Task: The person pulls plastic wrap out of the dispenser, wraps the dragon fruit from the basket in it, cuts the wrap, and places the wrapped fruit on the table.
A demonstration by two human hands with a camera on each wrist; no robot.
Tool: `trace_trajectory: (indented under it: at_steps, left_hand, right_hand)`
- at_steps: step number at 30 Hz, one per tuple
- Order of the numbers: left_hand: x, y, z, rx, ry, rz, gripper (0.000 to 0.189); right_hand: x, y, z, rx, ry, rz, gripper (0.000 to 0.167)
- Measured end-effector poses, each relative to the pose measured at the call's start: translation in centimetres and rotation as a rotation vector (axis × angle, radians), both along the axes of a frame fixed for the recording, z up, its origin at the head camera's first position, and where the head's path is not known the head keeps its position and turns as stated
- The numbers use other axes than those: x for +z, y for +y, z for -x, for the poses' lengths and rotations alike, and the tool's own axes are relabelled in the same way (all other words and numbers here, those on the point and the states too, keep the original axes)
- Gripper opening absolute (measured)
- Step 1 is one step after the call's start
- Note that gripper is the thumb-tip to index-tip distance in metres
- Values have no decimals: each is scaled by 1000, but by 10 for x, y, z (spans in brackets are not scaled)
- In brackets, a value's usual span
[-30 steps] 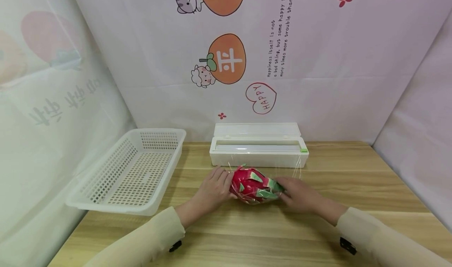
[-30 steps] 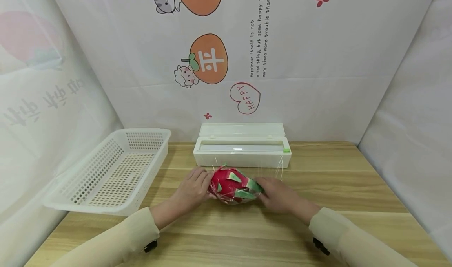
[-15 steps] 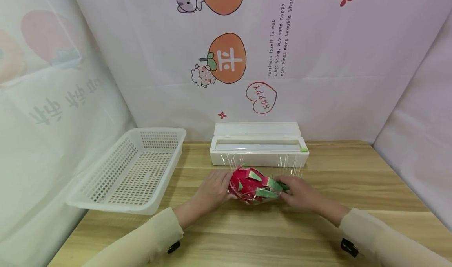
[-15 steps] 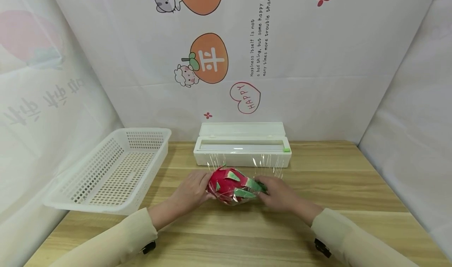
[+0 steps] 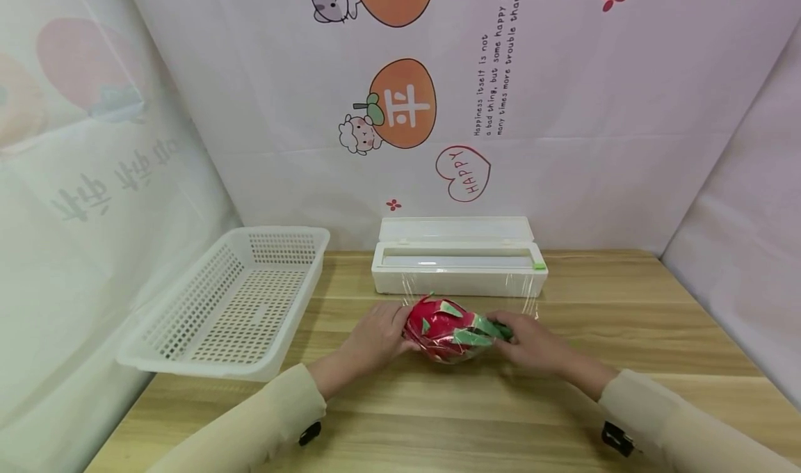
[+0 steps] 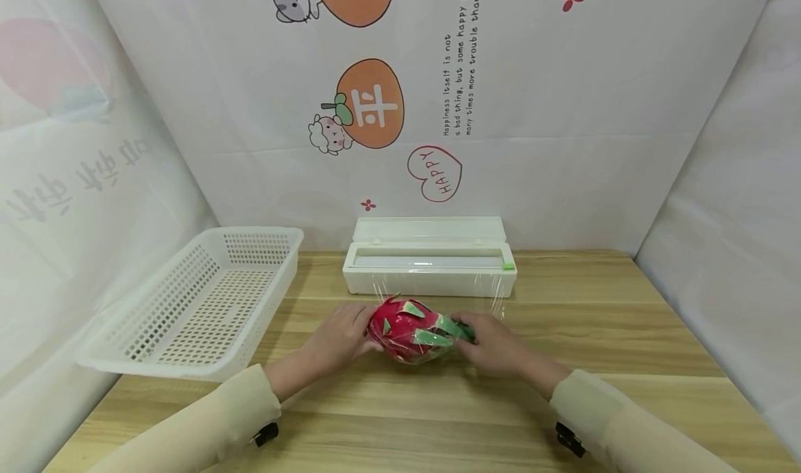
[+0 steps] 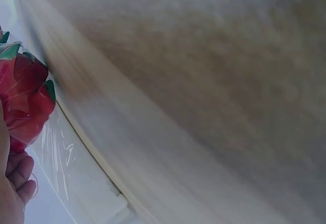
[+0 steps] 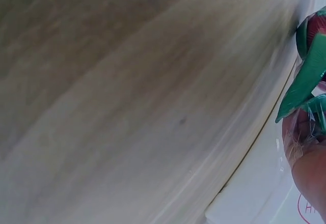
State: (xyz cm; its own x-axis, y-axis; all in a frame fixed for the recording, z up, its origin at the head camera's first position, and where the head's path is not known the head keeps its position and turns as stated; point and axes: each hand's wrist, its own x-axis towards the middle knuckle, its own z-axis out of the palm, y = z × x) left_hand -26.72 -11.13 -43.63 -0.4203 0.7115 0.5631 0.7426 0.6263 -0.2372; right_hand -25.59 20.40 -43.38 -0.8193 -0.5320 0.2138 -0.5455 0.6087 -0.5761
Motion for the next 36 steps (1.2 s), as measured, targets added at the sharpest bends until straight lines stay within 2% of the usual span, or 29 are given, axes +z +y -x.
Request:
trace_trajectory:
  at_steps: [6, 13, 20, 27, 30, 34, 36]
  left_hand:
    - [0, 1, 7, -19, -18, -8, 69]
    - [2, 2, 9, 7, -53, 11, 66]
    - [3, 1, 8, 13, -80, 15, 63]
    - [6, 1, 8, 12, -71, 24, 62]
    - [6, 2, 8, 12, -71, 28, 62]
    - [6, 1, 9, 5, -63, 26, 61]
    - [6, 1, 9, 0, -58, 22, 61]
  right_hand:
    - [-1, 0, 2, 5, -24, 16, 30]
    - [-1, 0, 3, 14, -14, 7, 32]
    - [-1, 2, 0, -33, 107, -21, 57]
    - [6, 12, -5, -82, 123, -62, 71]
    - [7, 17, -3, -49, 249, -38, 71]
    - [3, 21, 3, 83, 556, -42, 62]
    - [0, 20, 6, 162, 670, -68, 62]
